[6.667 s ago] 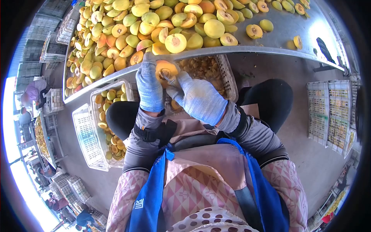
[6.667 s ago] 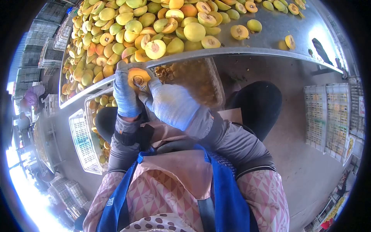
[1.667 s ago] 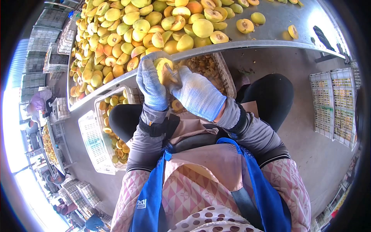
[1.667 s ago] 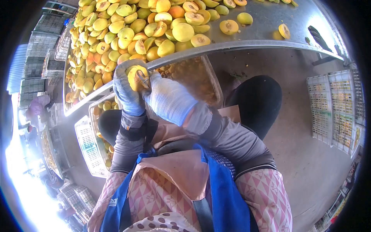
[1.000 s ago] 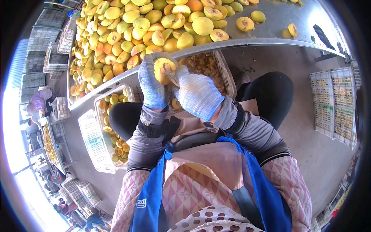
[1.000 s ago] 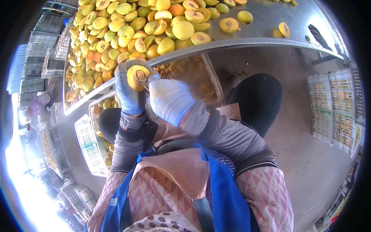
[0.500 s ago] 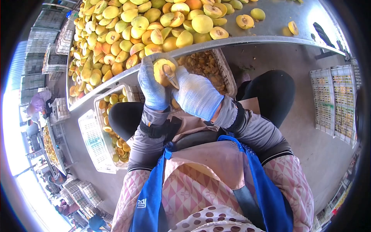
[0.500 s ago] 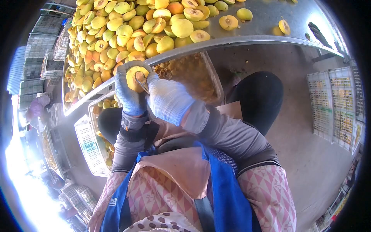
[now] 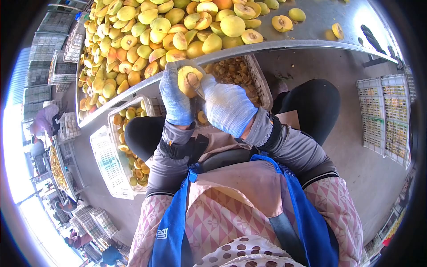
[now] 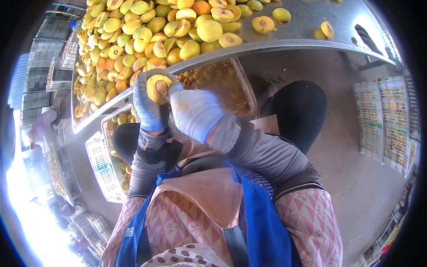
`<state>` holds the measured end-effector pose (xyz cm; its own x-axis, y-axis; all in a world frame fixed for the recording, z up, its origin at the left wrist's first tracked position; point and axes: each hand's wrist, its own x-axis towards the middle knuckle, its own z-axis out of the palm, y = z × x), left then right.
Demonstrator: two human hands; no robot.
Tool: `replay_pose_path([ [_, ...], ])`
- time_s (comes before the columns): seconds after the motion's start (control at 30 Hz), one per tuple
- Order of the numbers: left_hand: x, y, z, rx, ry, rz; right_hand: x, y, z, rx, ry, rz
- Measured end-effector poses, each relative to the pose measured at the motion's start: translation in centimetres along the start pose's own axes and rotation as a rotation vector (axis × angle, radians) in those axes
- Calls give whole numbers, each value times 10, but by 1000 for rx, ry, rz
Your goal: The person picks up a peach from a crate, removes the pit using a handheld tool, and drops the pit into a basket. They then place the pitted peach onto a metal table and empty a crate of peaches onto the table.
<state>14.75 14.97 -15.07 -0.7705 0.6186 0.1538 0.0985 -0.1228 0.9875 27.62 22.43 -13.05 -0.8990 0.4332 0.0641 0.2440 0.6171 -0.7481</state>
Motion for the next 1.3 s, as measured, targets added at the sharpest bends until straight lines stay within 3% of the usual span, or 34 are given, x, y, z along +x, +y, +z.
replay_pose_path([
  [0.03,0,0,-1,-74,4,-46,0,0,0,2,2,-3],
  [0.2,-5,-20,-4,246,57,265,3,13,16,127,74,-72],
  [0.33,0,-15,-10,471,-55,290,0,4,7,45,35,-23],
  [0.43,1,-19,-15,439,-90,264,-1,3,1,-42,2,-19],
  [0.53,-7,-7,-2,182,-36,216,0,6,7,13,19,-53],
  [0.63,-10,1,2,455,-2,353,0,9,15,81,56,-60],
  [0.73,-3,-22,-11,250,-28,165,-2,6,10,39,33,-41],
  [0.83,-7,-3,-2,-333,-6,-187,-1,4,6,-24,5,-17],
  [0.9,-11,6,3,270,8,230,-1,4,12,8,7,-24],
  [0.97,-10,7,4,538,6,403,1,10,20,99,38,-55],
  [1.03,-10,1,0,469,-5,328,-1,10,17,60,51,-46],
  [1.13,-12,-6,1,-258,48,-100,-2,2,11,-2,-8,-12],
  [1.2,-11,-19,-3,20,95,126,-1,2,11,-6,-22,-6],
  [1.3,-14,-19,-6,203,101,224,1,4,19,39,18,-32],
])
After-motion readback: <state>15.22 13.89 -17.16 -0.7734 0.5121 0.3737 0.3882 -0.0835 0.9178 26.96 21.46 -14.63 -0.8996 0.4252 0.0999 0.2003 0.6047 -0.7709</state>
